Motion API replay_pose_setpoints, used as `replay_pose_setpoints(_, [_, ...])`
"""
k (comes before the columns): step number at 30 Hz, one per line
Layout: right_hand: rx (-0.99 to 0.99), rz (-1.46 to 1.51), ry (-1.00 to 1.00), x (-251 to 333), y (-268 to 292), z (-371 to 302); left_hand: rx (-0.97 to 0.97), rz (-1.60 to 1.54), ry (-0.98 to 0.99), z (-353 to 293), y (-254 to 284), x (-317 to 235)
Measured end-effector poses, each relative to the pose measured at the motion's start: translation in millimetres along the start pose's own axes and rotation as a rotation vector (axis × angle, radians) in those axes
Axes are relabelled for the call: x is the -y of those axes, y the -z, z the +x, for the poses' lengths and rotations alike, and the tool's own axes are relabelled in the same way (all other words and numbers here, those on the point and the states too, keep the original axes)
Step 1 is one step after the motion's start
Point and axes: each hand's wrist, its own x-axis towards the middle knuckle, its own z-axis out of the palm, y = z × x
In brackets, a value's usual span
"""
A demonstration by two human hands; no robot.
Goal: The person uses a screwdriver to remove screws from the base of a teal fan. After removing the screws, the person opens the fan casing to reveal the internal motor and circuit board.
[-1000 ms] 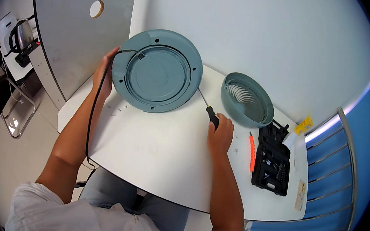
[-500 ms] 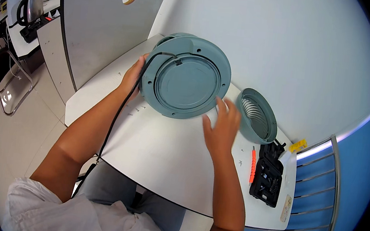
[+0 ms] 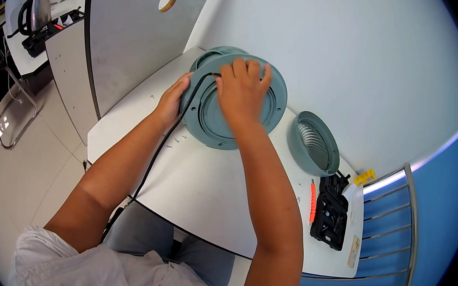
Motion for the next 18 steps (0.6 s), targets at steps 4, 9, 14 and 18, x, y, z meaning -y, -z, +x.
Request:
replay_pose_setpoints(4, [-0.044,0.002,0.075,-4.9,3.8,-3.0,-0.002,-0.082,0.068,-1.5,-1.6,-3.2])
replay_pose_setpoints(9, [-0.108,-0.005,0.046,-9.1,17.2,-17.7,0.02,0.011,0.055,-1.0,-0.5,-3.8])
replay_pose_setpoints(14, [-0.205,-0.027,0.003,-2.2,39.1,-40.7,-0.009,0.472,-0.287,4.7,6.3,7.8])
replay_pose_setpoints(18, [-0.189,-0.029,-0.037,-2.8,56.7,-60.1,-0.066,0.707,-0.423,3.1,-0.3,6.1])
